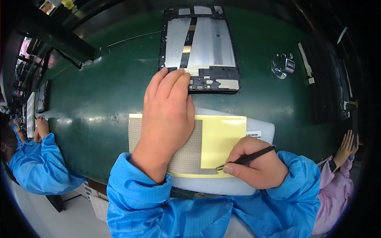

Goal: The person uses tweezers to pick up small components from a yellow sheet and place them onto a black electronic chassis. The person repeatedly handles the chassis, adjusting its position on the green workbench while performing the assembly task.

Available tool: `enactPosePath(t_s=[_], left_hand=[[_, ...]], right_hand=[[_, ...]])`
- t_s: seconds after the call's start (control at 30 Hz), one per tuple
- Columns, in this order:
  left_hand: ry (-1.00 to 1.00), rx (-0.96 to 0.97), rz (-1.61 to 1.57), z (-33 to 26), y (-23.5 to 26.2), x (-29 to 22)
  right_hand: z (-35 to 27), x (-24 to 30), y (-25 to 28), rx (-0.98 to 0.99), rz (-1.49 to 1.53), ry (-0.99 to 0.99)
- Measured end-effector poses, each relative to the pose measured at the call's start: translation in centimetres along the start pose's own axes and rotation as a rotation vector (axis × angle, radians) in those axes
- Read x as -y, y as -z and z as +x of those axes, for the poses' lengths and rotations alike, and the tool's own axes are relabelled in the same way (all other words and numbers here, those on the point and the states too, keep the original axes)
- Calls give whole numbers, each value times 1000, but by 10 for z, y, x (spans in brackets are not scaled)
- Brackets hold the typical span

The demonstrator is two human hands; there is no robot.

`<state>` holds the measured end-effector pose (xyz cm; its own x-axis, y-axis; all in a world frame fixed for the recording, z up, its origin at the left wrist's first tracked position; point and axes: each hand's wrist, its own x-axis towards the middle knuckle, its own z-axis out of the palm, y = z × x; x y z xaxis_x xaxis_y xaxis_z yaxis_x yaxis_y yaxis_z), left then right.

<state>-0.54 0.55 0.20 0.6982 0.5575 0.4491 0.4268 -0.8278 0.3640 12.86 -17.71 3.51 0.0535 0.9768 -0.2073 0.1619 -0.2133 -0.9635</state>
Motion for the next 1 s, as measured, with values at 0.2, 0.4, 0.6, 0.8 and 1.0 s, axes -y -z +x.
enactPosePath(t_s=[0.2, 0.4, 0.6, 0.8, 1.0], left_hand=[[-10, 3, -13, 2, 2, 0], [3, 35, -29, 3, 5, -1], [27, 22, -107, 4, 4, 3], [68, 24, -159, 4, 7, 1], [96, 28, -168, 4, 7, 1]], right_hand=[[1, -3, -3, -13, -37, 53], [7, 0, 9, -198, 282, -7], [87, 22, 27, -312, 270, 215], [118, 18, 28, -266, 144, 167], [120, 14, 24, -270, 46, 209]])
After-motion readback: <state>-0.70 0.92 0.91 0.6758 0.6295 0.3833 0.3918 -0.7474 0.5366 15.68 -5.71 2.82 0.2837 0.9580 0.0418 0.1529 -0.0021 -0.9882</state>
